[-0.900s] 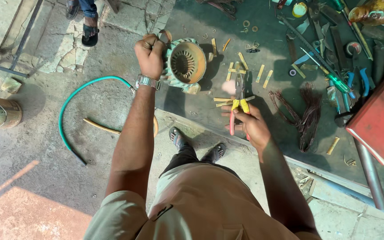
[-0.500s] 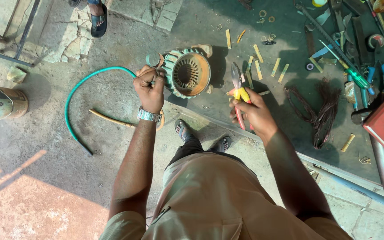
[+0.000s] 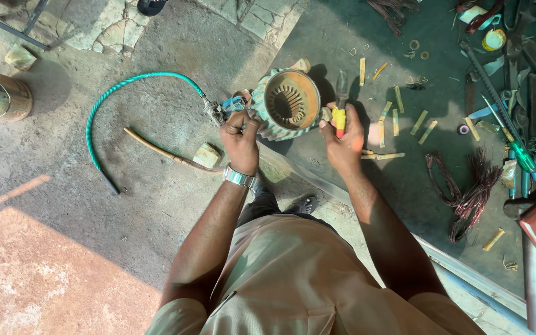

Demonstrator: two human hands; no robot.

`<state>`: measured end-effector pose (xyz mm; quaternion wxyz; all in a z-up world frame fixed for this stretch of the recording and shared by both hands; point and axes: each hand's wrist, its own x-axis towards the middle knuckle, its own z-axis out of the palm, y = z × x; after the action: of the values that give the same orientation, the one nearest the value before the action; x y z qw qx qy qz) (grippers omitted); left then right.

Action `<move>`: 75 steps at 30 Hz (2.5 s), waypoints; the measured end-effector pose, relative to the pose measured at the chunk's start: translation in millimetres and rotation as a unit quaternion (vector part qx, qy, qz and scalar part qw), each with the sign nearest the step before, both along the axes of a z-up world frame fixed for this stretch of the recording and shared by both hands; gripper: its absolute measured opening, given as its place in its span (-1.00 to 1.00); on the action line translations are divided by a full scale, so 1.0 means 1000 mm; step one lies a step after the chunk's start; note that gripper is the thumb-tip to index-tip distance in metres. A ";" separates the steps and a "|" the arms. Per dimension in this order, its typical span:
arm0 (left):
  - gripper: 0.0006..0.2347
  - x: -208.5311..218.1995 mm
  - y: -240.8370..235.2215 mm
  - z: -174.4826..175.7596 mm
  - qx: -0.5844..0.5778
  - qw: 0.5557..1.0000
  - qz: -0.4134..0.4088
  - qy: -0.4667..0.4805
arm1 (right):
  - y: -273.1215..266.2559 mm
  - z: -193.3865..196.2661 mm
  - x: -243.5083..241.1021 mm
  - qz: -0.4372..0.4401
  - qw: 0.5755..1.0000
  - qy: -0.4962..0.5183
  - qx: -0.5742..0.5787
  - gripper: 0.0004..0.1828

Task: The person uses pliers to remove copper wire coils from a motor stator. They repeatedly insert the pliers into the stator slots, grip the wire ends, and pull them out, placing the removed coils on the workbench.

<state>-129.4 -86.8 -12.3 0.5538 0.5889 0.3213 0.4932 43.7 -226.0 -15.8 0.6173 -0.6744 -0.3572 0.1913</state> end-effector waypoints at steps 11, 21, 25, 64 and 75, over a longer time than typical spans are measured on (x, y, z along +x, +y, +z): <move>-0.80 0.045 -0.034 -0.010 -0.141 0.973 -0.152 -0.097 | -0.033 0.069 0.064 -0.067 0.989 -0.010 -0.133 -0.63; -0.86 0.015 0.031 0.050 0.129 0.974 -0.153 0.106 | -0.110 0.057 0.048 -0.189 0.901 0.383 -0.081 -0.47; -0.80 0.041 0.046 0.075 0.164 0.962 -0.182 0.118 | -0.116 0.073 0.048 -0.086 0.959 0.206 -0.172 -0.53; -0.79 0.077 0.022 0.123 0.181 0.900 -0.396 -0.011 | -0.007 0.183 0.039 0.082 0.942 0.080 0.314 -0.59; -0.82 0.107 0.057 0.081 0.165 0.948 -0.229 0.148 | -0.001 0.136 0.028 -0.033 0.976 -0.001 0.216 -0.73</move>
<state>-22.0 -29.8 68.4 0.4931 0.7964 0.1703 0.3059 71.8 -226.9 120.4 0.7539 -0.5370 -0.3681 0.0882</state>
